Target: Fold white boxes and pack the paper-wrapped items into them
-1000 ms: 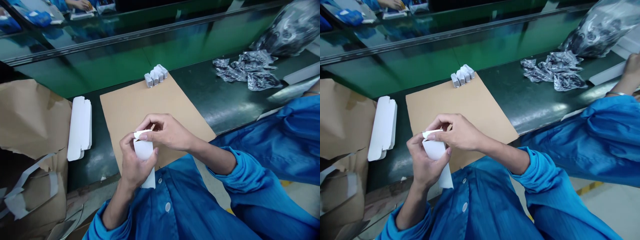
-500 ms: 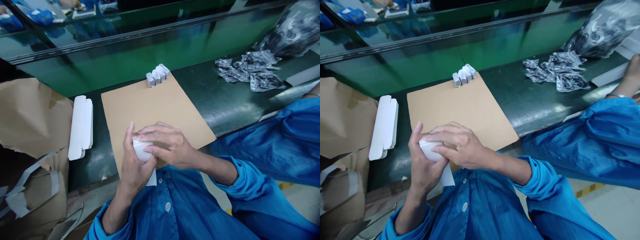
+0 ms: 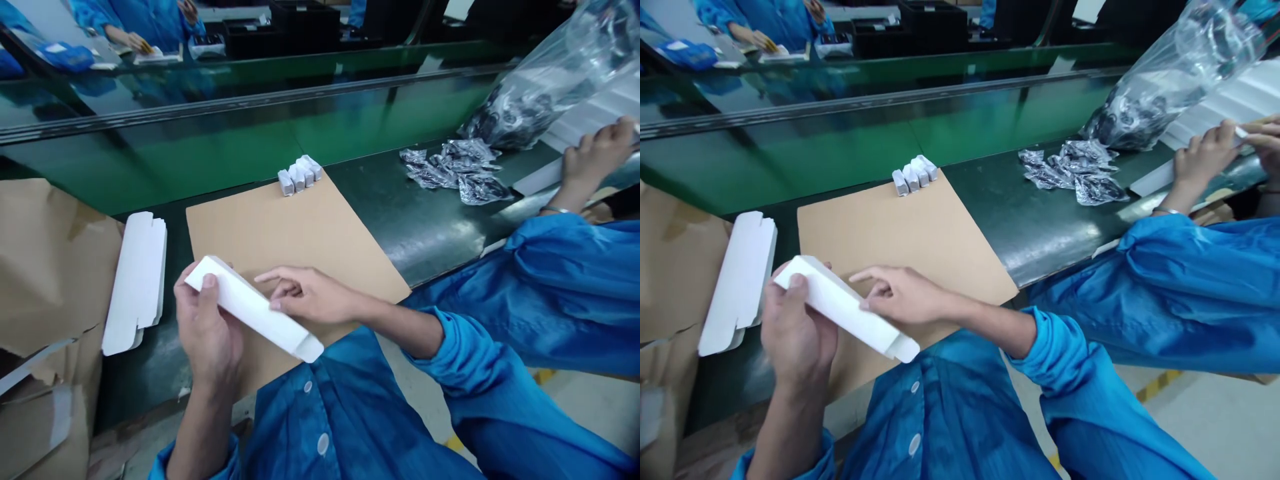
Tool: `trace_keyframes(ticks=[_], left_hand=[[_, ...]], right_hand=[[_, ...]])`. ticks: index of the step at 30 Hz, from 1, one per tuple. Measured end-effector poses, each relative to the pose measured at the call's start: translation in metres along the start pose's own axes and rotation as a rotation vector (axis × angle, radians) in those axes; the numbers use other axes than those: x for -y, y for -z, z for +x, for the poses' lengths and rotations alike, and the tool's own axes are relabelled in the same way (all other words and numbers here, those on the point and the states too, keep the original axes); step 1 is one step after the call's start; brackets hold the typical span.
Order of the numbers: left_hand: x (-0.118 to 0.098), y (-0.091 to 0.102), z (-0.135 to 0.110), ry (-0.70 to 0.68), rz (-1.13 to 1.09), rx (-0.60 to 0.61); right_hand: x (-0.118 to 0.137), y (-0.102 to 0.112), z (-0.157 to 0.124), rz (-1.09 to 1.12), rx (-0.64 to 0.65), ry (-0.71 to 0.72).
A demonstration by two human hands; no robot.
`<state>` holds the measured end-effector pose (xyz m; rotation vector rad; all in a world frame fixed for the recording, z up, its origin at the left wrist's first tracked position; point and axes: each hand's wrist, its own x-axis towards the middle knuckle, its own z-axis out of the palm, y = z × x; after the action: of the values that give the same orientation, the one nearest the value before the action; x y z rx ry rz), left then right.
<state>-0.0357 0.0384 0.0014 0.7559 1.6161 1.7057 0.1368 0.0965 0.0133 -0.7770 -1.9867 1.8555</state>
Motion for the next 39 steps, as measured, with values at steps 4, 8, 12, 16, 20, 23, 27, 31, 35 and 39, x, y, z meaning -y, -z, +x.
trace_keyframes(ticks=[4, 8, 12, 16, 20, 23, 27, 31, 35, 39], left_hand=[[0.012, 0.034, 0.018, -0.285, 0.670, 0.152], [0.014, 0.042, 0.019, -0.701, 1.169, 0.642], [0.014, 0.017, 0.020, -0.881, 1.245, 0.960], [0.011, -0.001, 0.026, -0.856, 1.216, 1.081], [0.009, 0.004, 0.022, -0.751, 1.167, 1.124], [0.012, 0.011, 0.014, -0.715, 1.156, 1.120], [0.017, 0.014, 0.009, -0.758, 1.180, 1.068], [0.019, 0.013, 0.008, -0.788, 1.188, 1.029], [0.022, 0.016, 0.004, -0.849, 1.197, 0.964], [0.025, 0.018, 0.000, -0.924, 1.225, 0.927]], right_hand=[[0.006, 0.050, 0.050, -0.667, -0.048, 0.026], [0.015, 0.112, 0.107, -1.138, -0.350, -0.011], [0.010, 0.141, 0.150, -1.542, -0.242, -0.032], [0.004, 0.132, 0.148, -1.606, -0.148, 0.017], [0.008, 0.122, 0.106, -1.577, -0.094, 0.100], [0.014, 0.129, 0.079, -1.487, -0.142, 0.098], [0.015, 0.137, 0.078, -1.592, -0.233, 0.087], [0.004, 0.130, 0.109, -1.782, -0.050, 0.207], [0.000, 0.119, 0.126, -1.808, 0.017, 0.195], [0.001, 0.093, 0.095, -1.813, 0.017, 0.283]])
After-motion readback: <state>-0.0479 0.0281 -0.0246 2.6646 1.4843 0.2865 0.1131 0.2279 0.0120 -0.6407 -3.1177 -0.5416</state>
